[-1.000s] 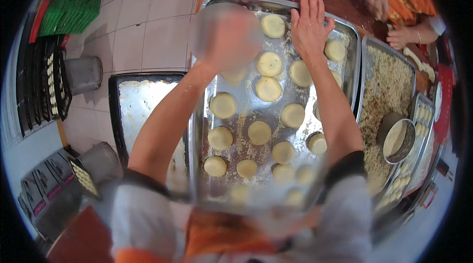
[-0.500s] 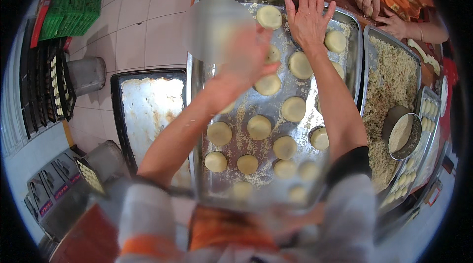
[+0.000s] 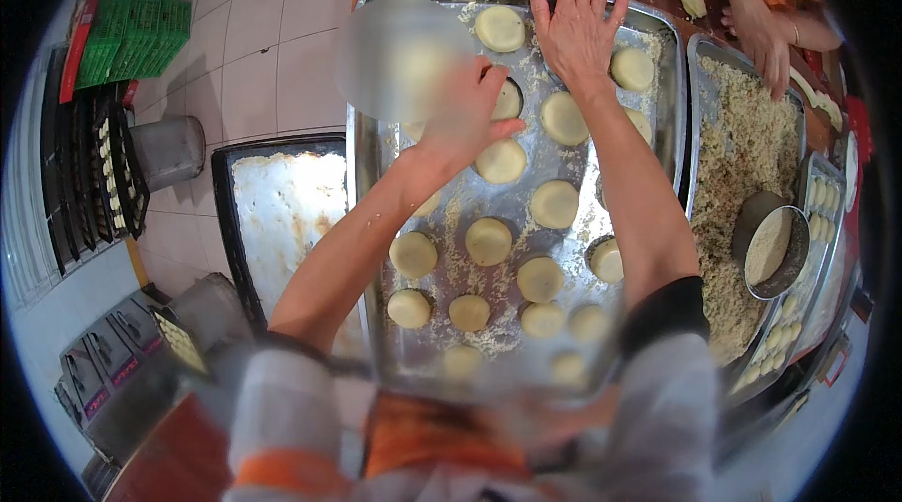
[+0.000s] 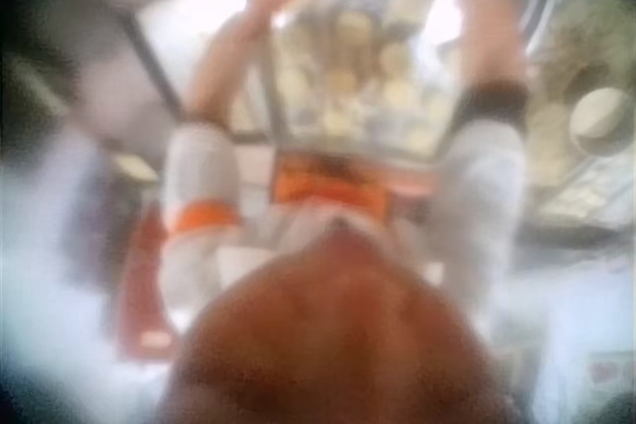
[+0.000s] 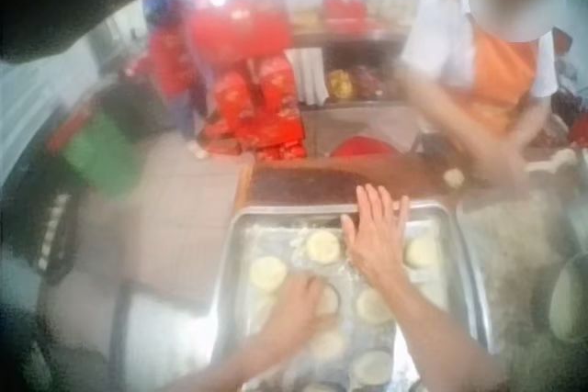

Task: The person removes trays of baked items from an oven using cloths, places them on a rack, and then works at a table to press and arrange small dough portions on trays.

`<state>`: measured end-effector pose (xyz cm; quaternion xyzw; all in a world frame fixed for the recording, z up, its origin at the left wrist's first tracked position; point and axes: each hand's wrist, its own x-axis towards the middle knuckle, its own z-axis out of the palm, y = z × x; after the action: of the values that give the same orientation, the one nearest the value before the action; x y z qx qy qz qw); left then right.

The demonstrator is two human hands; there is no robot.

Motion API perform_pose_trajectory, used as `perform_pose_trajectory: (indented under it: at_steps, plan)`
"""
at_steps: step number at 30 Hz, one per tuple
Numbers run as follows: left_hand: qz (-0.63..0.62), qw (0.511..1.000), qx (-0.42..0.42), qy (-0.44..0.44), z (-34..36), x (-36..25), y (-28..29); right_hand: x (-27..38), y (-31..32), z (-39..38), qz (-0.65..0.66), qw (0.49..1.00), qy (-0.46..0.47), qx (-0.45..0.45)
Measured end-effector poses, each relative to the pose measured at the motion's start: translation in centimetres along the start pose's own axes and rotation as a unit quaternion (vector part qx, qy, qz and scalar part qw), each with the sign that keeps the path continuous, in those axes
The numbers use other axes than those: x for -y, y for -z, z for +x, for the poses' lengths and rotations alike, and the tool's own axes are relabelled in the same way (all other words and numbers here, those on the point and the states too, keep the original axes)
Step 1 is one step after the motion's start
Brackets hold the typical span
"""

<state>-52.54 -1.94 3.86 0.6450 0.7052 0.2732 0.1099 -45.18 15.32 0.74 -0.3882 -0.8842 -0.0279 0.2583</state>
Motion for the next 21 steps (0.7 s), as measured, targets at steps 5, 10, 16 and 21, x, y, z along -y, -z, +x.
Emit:
perform_pose_trajectory:
  at_steps: [5,10,16,21]
  plan:
    - [0.085,0.993,-0.084,-0.013,3.9,-2.0,-1.2,-0.4,-0.9,0.1,0.029,0.999,0.008,-0.010]
    - [0.209,0.973,-0.095,0.032,4.8,-0.6,-4.3,-2.4,0.5,0.8,0.284,0.958,-0.025,-0.008]
    - [0.210,0.970,-0.080,0.089,4.3,-0.4,-4.3,-3.6,6.8,-0.7,0.141,0.930,0.102,0.323]
    - [0.242,0.964,-0.068,0.091,4.6,-1.1,-4.0,-2.1,7.3,-1.0,0.090,0.920,0.145,0.352]
